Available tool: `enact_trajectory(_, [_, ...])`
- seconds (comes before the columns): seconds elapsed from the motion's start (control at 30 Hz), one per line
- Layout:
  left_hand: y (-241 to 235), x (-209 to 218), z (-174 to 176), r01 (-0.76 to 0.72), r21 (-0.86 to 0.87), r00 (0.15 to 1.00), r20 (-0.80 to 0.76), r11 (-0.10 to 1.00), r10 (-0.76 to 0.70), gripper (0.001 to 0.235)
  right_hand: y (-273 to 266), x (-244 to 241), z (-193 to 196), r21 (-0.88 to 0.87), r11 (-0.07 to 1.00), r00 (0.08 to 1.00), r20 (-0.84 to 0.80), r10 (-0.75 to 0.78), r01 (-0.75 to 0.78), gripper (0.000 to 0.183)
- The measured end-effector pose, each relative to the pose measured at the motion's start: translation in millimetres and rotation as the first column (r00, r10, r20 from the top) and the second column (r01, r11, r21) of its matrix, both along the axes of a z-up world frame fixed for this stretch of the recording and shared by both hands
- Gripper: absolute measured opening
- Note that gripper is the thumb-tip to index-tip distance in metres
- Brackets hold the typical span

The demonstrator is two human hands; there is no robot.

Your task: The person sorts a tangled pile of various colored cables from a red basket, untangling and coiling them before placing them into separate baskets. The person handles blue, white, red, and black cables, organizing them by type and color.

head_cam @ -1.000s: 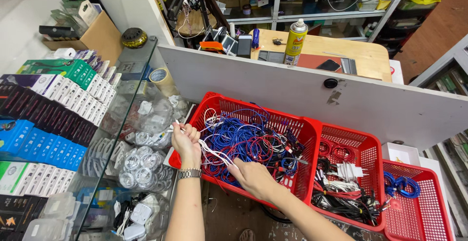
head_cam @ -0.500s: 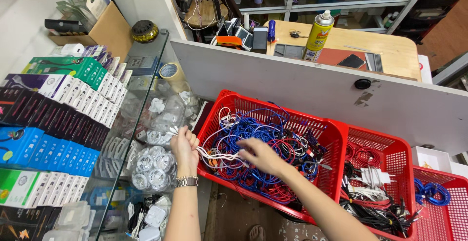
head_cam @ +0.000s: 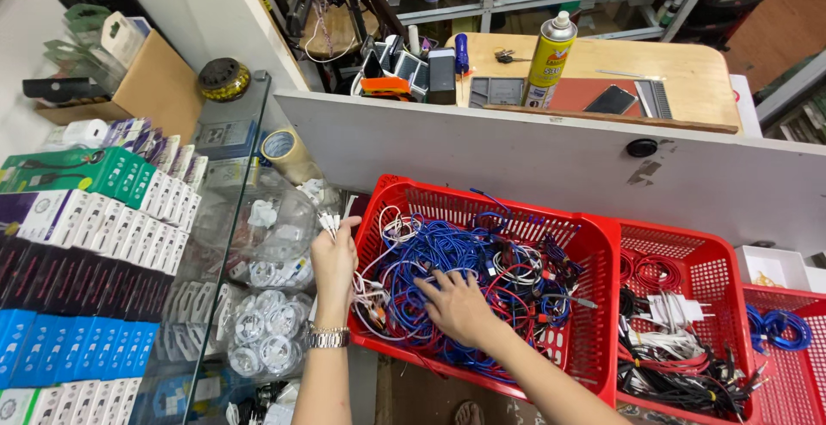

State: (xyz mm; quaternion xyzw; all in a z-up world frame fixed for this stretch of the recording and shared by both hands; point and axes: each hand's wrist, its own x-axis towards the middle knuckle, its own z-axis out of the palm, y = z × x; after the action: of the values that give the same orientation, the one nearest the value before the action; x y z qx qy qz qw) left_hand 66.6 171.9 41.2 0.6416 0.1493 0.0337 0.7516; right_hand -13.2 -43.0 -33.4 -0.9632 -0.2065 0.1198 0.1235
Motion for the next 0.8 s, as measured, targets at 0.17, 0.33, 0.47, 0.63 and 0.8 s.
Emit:
enact_trajectory(0.17, [-22,7,-6,0.078,0.080,0.997,-0.029,0.994,-0.076,0.030,-24,1,3,0.432,0.902,0.998,0.060,-0.031,0.002,0.050])
enact_trajectory(0.33, [-45,2,-10,0.219,0.473,0.970,-0.006,0.854,-0.245,0.033,-99,26,11,0.292,0.710,0.747,-0.021,-0.665,0.641,0.069])
enact_trajectory(0.47, [-75,-1,-27,0.404,0.419,0.910,-0.095,0.813,-0.403,0.031,-91,28,-1,-0.064,0.680,0.650,-0.243,-0.720,0.730,0.068])
enact_trajectory(0.63, [-98,-6,-59,0.359,0.645,0.916,-0.104,0.674,-0.388,0.037,-6,0,-11,0.444,0.785,0.853,0.082,-0.516,0.432,0.045])
enact_trajectory(0.8, [-95,-6,-82,0.406,0.655,0.910,-0.223,0.637,-0.350,0.030,21,-26,4,0.505,0.845,0.963,0.090,-0.255,0.177,0.041])
